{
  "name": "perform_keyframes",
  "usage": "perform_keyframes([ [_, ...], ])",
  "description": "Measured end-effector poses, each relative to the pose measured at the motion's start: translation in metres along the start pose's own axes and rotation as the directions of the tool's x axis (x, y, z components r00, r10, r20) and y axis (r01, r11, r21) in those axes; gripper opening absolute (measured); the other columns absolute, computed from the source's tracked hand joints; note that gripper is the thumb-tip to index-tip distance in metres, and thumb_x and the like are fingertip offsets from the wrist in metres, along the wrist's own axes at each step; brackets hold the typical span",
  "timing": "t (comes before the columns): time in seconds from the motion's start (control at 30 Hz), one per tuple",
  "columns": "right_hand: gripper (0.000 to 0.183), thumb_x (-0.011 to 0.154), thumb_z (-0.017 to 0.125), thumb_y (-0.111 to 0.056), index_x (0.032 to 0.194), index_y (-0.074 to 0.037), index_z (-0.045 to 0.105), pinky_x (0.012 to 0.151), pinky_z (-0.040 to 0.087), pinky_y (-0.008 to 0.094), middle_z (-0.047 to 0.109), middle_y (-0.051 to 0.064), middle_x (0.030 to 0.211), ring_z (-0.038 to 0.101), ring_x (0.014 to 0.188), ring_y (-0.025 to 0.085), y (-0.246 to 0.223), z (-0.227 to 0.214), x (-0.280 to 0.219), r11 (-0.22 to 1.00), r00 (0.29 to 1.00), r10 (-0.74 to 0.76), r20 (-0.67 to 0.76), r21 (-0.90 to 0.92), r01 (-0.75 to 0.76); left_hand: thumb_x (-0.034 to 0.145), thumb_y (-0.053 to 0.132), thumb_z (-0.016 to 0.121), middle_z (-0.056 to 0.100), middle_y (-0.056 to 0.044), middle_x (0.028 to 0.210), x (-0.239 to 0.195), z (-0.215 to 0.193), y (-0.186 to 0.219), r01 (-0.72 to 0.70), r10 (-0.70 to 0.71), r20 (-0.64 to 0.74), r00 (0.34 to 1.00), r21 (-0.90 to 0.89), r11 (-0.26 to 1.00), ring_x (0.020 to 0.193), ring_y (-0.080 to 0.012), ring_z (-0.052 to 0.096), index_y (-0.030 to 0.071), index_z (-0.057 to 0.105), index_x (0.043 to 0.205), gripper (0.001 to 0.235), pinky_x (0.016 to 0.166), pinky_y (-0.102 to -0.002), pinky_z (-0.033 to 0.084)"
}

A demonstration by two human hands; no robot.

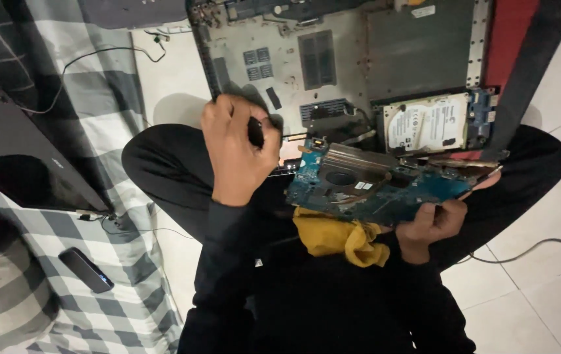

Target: The person sits cross-legged on the floor and cleans a laptop motherboard using a yellow cloth and a screwdriver. They wipe various components, including the fan and heat sink, and also clean the inside of the laptop chassis.

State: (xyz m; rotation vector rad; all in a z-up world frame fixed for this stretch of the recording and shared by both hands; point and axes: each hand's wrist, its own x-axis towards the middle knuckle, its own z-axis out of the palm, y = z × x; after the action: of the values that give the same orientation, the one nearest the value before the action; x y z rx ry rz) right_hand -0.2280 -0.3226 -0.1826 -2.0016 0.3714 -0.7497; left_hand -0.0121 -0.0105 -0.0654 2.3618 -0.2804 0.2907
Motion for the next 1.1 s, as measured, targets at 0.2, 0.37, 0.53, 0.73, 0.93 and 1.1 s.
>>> perform_keyframes([
  [0.2, 0.020, 0.103, 0.059, -0.016, 0.103, 0.001, 0.047, 0.089, 0.042, 0.041, 0.050, 0.010, 0.092, 0.052, 0.087, 0.027, -0.022, 0.011, 0.018, 0.999, 0.999, -0.033, 0.029, -0.006, 0.033, 0.091, 0.011, 0.060, 0.040, -0.002, 0.085, -0.006, 0.003, -0.002, 0.033, -0.033, -0.001, 0.999, -0.018, 0.999, 0.079, -0.0292, 0.044, 0.010, 0.060, 0.084, 0.008, 0.087, -0.044, 0.041],
  [0.37, 0.014, 0.107, 0.055, -0.010, 0.109, 0.001, 0.048, 0.091, 0.041, 0.039, 0.054, 0.009, 0.096, 0.054, 0.093, 0.025, -0.005, 0.011, 0.011, 0.995, 0.995, -0.095, -0.016, -0.002, 0.095, 0.090, 0.010, 0.064, 0.048, -0.005, 0.087, -0.007, 0.004, -0.007, 0.029, -0.030, -0.015, 0.999, -0.029, 0.999, 0.083, -0.0292, 0.050, 0.010, 0.065, 0.085, 0.005, 0.086, -0.044, 0.038],
  [0.53, 0.023, 0.104, 0.061, -0.019, 0.096, 0.000, 0.052, 0.095, 0.042, 0.039, 0.053, 0.008, 0.088, 0.054, 0.081, 0.023, -0.013, 0.014, 0.017, 0.996, 0.999, -0.042, -0.024, 0.084, 0.043, 0.091, 0.010, 0.064, 0.048, -0.005, 0.086, -0.010, 0.008, -0.010, -0.004, 0.002, -0.033, 0.999, -0.044, 0.999, 0.080, -0.0277, 0.048, 0.010, 0.064, 0.085, 0.006, 0.087, -0.043, 0.037],
  [0.73, 0.029, 0.104, 0.064, -0.030, 0.096, -0.004, 0.053, 0.086, 0.041, 0.037, 0.047, 0.005, 0.088, 0.049, 0.081, 0.018, -0.032, 0.018, 0.021, 0.992, 0.999, 0.050, -0.010, 0.118, -0.048, 0.095, 0.013, 0.061, 0.046, -0.006, 0.090, -0.010, -0.002, -0.009, -0.039, 0.039, -0.005, 0.999, -0.039, 0.998, 0.082, -0.0285, 0.047, 0.009, 0.062, 0.091, 0.006, 0.085, -0.043, 0.036],
  [0.93, 0.027, 0.111, 0.058, -0.030, 0.102, -0.005, 0.053, 0.076, 0.036, 0.032, 0.051, 0.004, 0.092, 0.045, 0.081, 0.012, -0.033, 0.008, 0.025, 0.987, 0.994, 0.059, 0.094, 0.142, -0.072, 0.108, 0.021, 0.052, 0.059, -0.010, 0.118, -0.026, -0.034, 0.011, -0.020, 0.029, 0.158, 0.987, -0.055, 0.998, 0.114, -0.0392, 0.057, 0.011, 0.063, 0.108, 0.015, 0.122, -0.071, 0.021],
  [1.1, 0.027, 0.109, 0.061, -0.031, 0.094, -0.010, 0.054, 0.094, 0.042, 0.030, 0.055, -0.002, 0.095, 0.052, 0.094, 0.009, -0.083, 0.008, 0.048, 0.939, 0.976, 0.146, 0.159, 0.287, -0.187, 0.107, 0.012, 0.056, 0.060, -0.014, 0.134, -0.061, -0.045, 0.024, -0.020, 0.037, 0.130, 0.991, -0.131, 0.991, 0.135, -0.0407, 0.052, 0.007, 0.068, 0.114, 0.015, 0.123, -0.070, 0.020],
])
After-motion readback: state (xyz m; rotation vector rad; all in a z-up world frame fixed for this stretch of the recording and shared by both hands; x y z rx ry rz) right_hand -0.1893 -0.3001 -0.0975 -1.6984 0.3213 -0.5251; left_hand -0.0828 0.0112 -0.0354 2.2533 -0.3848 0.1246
